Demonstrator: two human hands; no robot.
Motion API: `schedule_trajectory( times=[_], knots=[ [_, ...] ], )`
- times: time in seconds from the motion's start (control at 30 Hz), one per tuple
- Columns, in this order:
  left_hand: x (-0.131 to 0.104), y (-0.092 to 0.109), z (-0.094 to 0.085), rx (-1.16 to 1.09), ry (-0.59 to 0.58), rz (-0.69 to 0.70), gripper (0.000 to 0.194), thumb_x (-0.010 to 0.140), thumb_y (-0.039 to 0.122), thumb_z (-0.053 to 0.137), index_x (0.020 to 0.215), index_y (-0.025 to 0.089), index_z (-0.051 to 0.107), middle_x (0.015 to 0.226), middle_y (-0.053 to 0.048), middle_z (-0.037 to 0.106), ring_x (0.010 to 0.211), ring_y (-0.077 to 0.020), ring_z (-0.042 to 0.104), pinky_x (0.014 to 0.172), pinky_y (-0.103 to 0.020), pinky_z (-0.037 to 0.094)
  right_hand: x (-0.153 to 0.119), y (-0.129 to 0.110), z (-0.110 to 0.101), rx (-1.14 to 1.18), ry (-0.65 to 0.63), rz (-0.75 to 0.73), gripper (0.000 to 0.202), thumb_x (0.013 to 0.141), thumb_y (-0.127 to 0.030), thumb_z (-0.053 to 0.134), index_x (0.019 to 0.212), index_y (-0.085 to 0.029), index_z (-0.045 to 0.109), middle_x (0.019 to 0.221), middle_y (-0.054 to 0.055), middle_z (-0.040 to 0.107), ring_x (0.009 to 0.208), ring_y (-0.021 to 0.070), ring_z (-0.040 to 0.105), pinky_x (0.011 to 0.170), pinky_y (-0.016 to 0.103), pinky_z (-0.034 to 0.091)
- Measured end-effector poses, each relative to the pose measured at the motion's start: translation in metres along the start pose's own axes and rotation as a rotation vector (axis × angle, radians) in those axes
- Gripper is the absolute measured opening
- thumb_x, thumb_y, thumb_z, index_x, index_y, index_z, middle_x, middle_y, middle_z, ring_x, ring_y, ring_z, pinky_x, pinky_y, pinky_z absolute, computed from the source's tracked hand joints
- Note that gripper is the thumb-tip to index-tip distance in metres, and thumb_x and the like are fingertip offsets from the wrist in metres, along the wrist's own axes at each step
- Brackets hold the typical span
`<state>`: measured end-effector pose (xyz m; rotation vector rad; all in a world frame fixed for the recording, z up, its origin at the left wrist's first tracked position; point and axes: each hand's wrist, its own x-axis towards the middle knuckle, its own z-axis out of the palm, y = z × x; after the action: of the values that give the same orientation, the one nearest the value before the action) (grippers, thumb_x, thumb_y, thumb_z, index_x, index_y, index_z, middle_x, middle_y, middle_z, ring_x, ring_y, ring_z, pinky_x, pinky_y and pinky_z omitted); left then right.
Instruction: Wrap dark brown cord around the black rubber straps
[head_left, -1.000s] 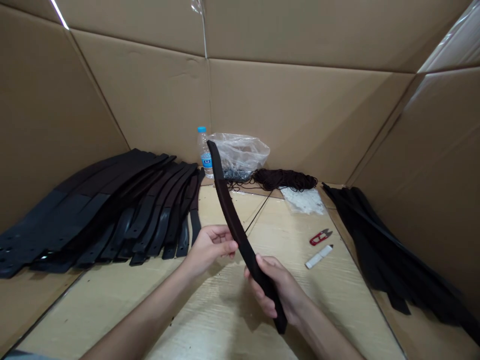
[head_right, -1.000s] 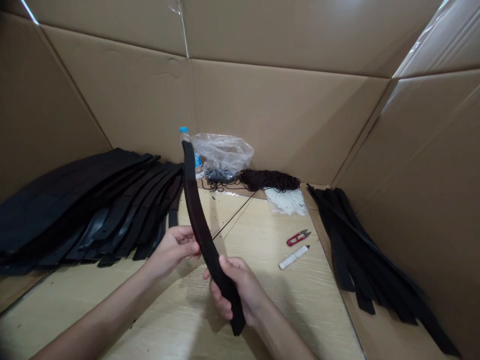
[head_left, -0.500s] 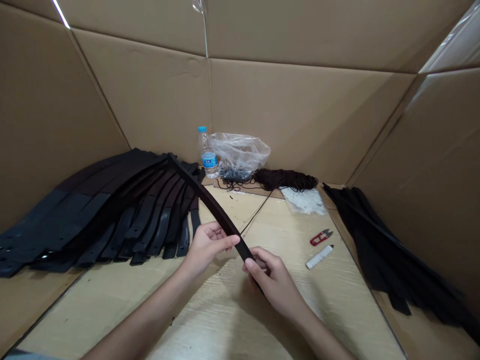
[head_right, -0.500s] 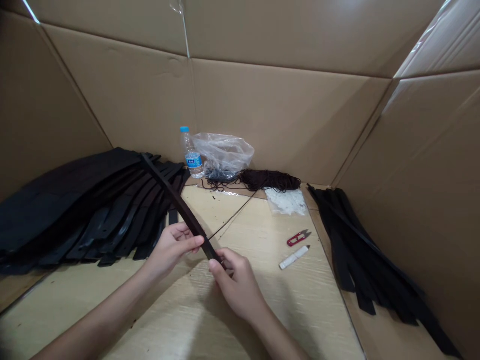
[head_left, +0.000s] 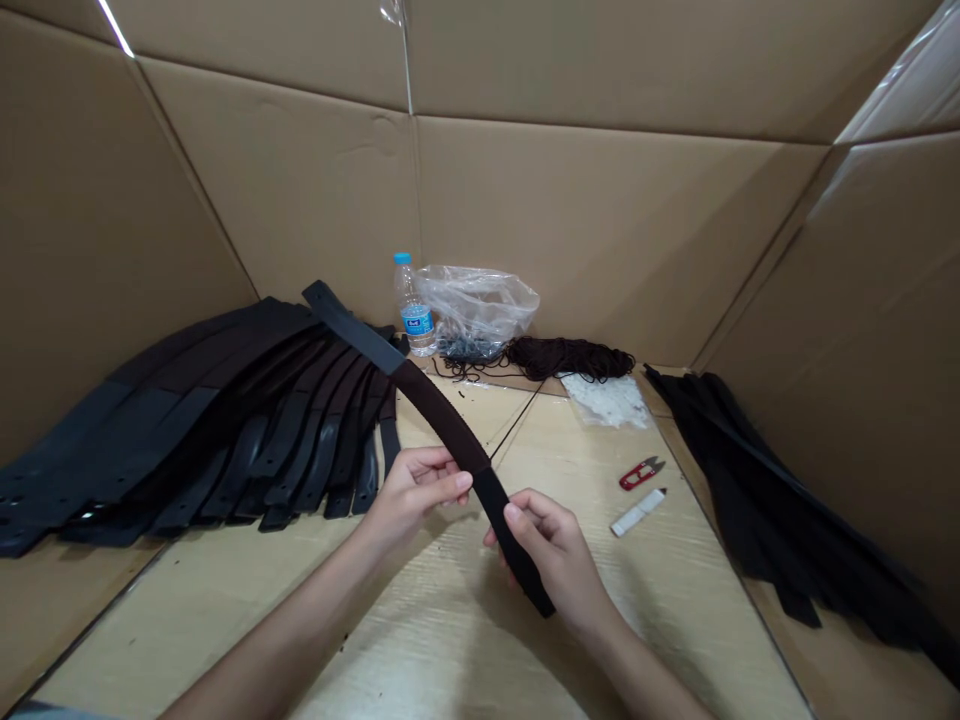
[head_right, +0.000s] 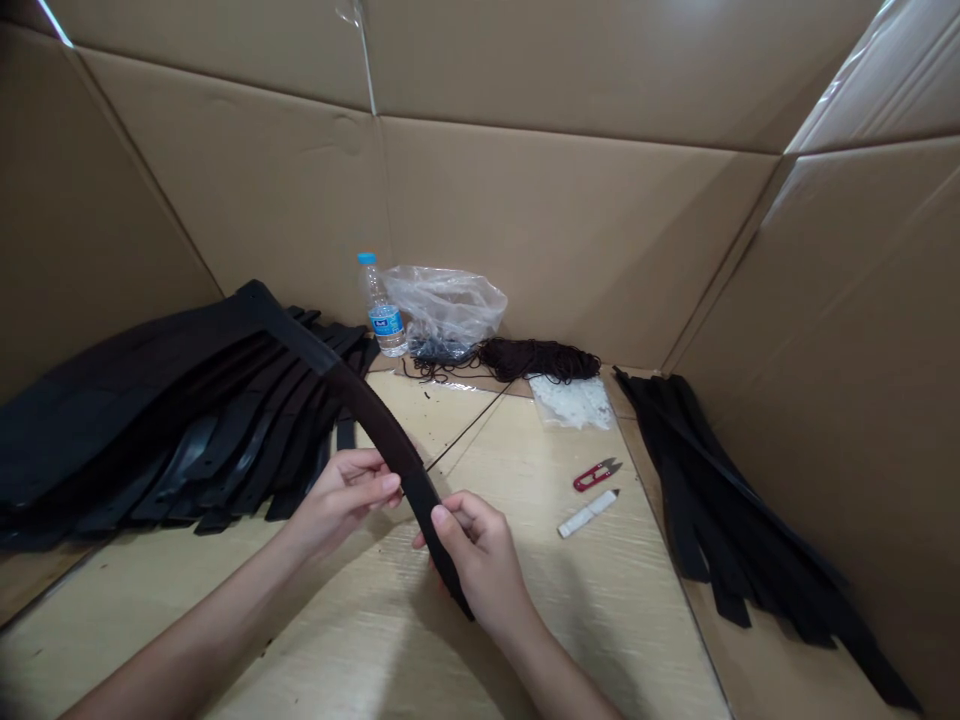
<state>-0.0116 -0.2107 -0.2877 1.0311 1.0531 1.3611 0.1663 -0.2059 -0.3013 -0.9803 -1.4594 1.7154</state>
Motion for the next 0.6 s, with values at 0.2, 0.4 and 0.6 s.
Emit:
schedule_trajectory(
  times=[0.2, 0.4, 0.6],
  knots=[
    [-0.0010, 0.0023, 0.0015, -0.016, -0.036, 0.001, 0.024, 0.059, 0.034, 0.081, 0.063, 0.014, 0.069, 0.050, 0.000, 0.055, 0.048, -0.0087, 0.045, 0.046, -0.021, 0.030, -0.0010, -0.0020, 0.0034, 0.040, 0.037, -0.010, 0.051, 0.074, -0.066, 0.062, 0.073, -0.015, 0.056, 0.052, -0.003, 0.054, 0.041, 0.0076, 0.046, 0.038, 0.018, 0.034],
    [-0.0012, 0.0034, 0.0005, -0.016, -0.027, -0.002, 0.027, 0.057, 0.035, 0.083, 0.064, 0.012, 0.071, 0.048, 0.000, 0.054, 0.046, -0.0088, 0.045, 0.044, -0.021, 0.030, -0.0001, -0.0004, 0.0017, 0.100, 0.008, -0.003, 0.049, 0.074, -0.062, 0.064, 0.073, -0.013, 0.057, 0.055, -0.001, 0.059, 0.039, 0.0056, 0.047, 0.036, 0.015, 0.036],
    [0.0007, -0.0006, -0.0011, -0.064, -0.043, -0.008, 0.033, 0.053, 0.038, 0.086, 0.068, 0.012, 0.074, 0.049, 0.000, 0.056, 0.045, -0.0080, 0.046, 0.044, -0.020, 0.033, 0.0009, 0.0042, -0.0019, 0.320, -0.140, 0.126, 0.044, 0.075, -0.056, 0.068, 0.079, -0.014, 0.056, 0.063, 0.002, 0.064, 0.041, 0.0069, 0.052, 0.033, 0.015, 0.042]
  ],
)
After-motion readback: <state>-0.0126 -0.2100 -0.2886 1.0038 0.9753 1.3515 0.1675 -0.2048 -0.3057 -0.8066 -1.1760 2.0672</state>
